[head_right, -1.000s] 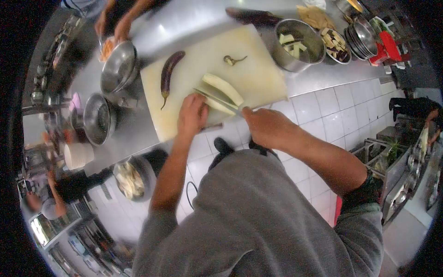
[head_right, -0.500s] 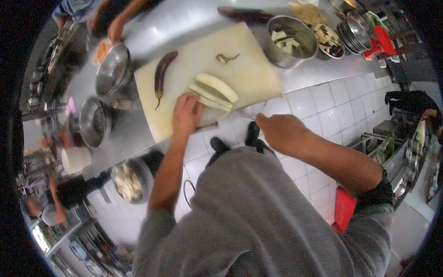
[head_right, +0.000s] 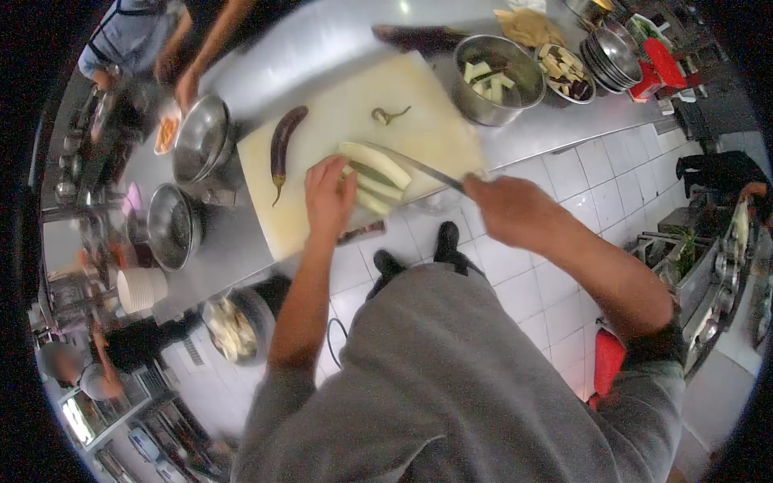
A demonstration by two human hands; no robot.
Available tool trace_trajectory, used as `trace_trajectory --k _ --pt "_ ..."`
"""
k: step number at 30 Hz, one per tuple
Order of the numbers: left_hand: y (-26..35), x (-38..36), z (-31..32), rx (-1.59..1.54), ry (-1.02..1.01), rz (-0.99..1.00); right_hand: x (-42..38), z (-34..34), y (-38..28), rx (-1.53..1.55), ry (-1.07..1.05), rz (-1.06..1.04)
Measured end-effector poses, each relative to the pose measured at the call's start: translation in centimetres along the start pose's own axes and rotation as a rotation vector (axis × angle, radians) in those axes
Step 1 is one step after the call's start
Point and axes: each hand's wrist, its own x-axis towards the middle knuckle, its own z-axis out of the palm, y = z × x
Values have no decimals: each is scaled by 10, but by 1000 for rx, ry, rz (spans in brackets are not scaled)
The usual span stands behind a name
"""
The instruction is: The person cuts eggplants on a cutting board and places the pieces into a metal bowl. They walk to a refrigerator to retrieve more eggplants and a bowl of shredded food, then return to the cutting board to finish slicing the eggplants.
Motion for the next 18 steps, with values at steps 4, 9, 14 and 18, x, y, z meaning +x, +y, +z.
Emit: trace_trajectory --k 4,9,14,18 --pt "-7 11 20 50 -58 -40 46 8 -13 -20 82 -121" --pt "-10 12 27 45 -43 -35 52 -1 -24 -55 36 -141" --pt "-11 12 27 32 -39 -45 63 16 -34 -27 79 -132" --pt "-12 11 29 86 -43 -56 62 17 -42 -11 31 -85"
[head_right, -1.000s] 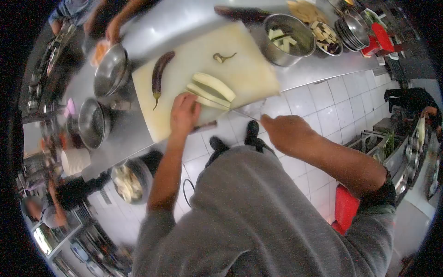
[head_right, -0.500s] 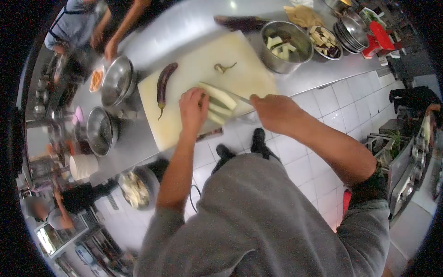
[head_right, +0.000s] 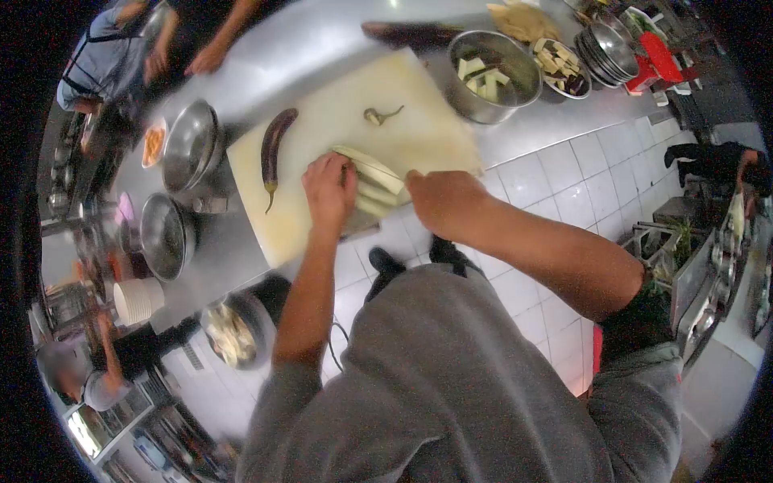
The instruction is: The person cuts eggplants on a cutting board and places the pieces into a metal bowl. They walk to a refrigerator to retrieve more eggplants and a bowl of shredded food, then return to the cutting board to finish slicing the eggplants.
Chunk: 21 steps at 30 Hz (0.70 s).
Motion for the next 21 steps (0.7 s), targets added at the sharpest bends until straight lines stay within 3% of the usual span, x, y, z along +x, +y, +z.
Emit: trace_trajectory --k 5,10,14,17,19,21 --pt "-1 0 1 62 21 -9 -47 0 13 33 -99 85" --pt "-3 6 -5 90 -110 36 -59 6 14 84 -98 80" --pt "-4 13 -9 102 -221 8 -115 20 42 47 -148 133" --pt "-9 33 -27 159 -311 172 -164 2 75 48 -302 207" --pt "1 48 -33 143 -388 440 -168 -2 82 107 -224 263" --pt "5 48 -35 103 -505 580 -168 -1 83 184 -192 311"
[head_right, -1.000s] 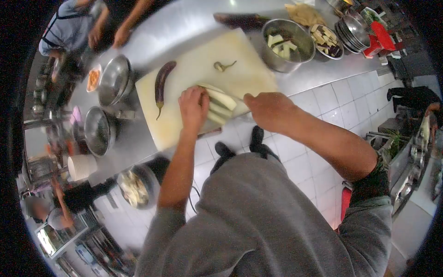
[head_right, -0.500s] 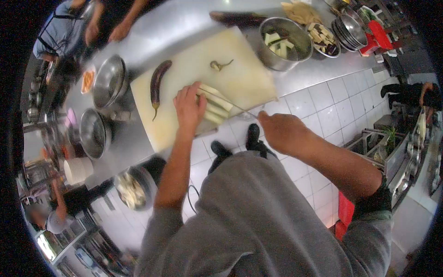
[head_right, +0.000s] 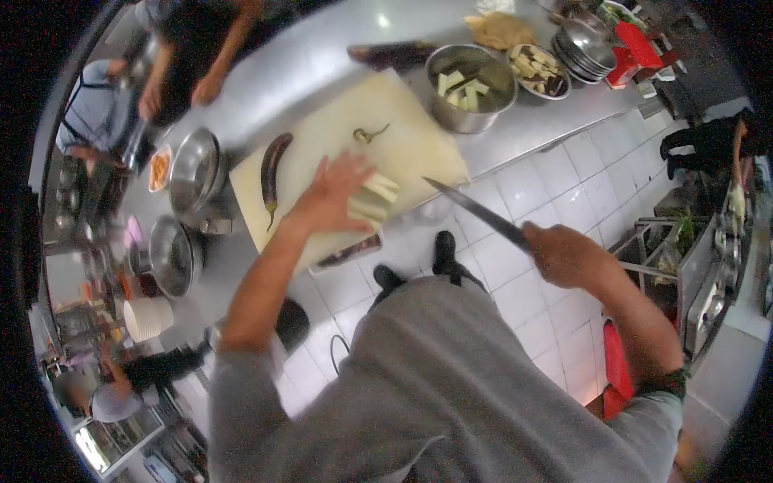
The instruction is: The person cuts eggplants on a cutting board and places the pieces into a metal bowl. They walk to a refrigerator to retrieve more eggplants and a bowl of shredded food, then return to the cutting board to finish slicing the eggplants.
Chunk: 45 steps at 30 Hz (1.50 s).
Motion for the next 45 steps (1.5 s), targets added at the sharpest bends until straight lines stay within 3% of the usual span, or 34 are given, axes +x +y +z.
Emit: trace_trajectory --k 2,3,6,7,11,14,17,24,27,30,33,37,43,45 --pt "-6 -4 9 -79 -123 50 23 11 -8 97 -2 30" --pt "-7 -4 9 -150 -111 -19 28 20 -9 162 45 -1" --pt "14 -19 15 32 -22 -423 42 44 -18 271 157 -64" --pt "27 -23 20 144 122 -543 53 54 -20 264 187 -88" --pt "59 -20 25 200 211 -803 98 71 -46 234 283 -147" --pt "46 -45 36 122 386 -960 128 77 -53 165 347 -169" --pt "27 -65 54 -219 609 -838 144 80 -59 171 373 -230" --pt "28 -34 62 -243 848 -891 156 79 -82 226 384 -246" --pt "19 -45 53 -151 736 -811 124 58 -92 240 333 -198" --pt "12 -42 48 -37 493 -772 98 67 -110 227 247 -202" --pt "27 -38 57 94 463 -910 89 76 -127 190 188 -209" --pt "35 -36 63 123 471 -929 83 78 -135 166 151 -194" --pt "30 -41 61 62 399 -893 136 108 -142 155 205 -211" --pt "25 -45 59 22 295 -912 173 124 -144 192 378 -339"
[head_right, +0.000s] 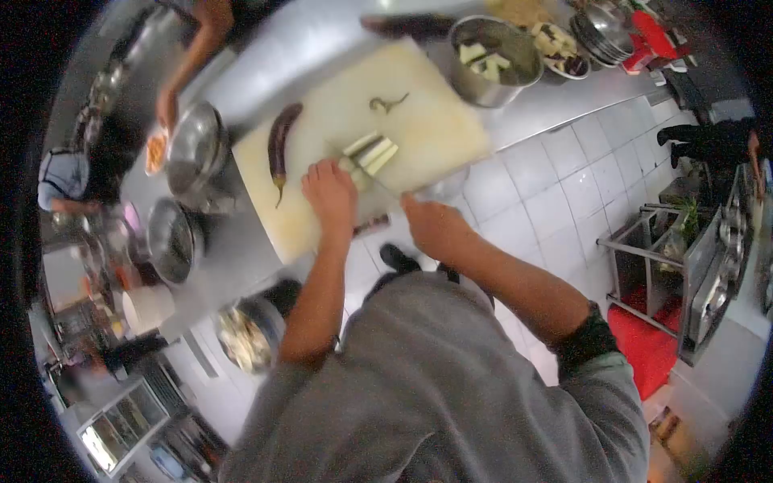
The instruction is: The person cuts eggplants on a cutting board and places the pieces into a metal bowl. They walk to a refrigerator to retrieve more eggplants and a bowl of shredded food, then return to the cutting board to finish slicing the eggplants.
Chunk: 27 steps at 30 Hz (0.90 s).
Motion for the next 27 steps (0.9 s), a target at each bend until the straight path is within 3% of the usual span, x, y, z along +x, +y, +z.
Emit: trace_trajectory --k 1,4,6,7,11,13,16,19,23,27 --pt "1 -3 -8 -24 -6 47 13 6 4 15 92 -74" --pt "-2 -16 -33 -29 -50 247 41 0 6 17 64 -85" --pt "-16 -19 -43 40 -136 408 38 -9 12 208 63 -107" --pt "-24 -13 -40 71 -111 355 32 -19 14 300 54 -121" --pt "-44 37 -20 139 -17 206 -76 -50 48 870 -343 118" --pt "-44 62 -6 97 -3 173 -124 -39 71 922 -421 336" --pt "-40 104 18 -10 -44 439 -148 -34 59 1023 -397 428" --pt "11 96 -5 -44 -353 288 -123 -30 49 994 -376 385" --pt "56 37 -14 -8 -167 204 -71 -9 48 1132 -409 293" --pt "56 14 9 -54 39 161 -24 2 38 1131 -385 224"
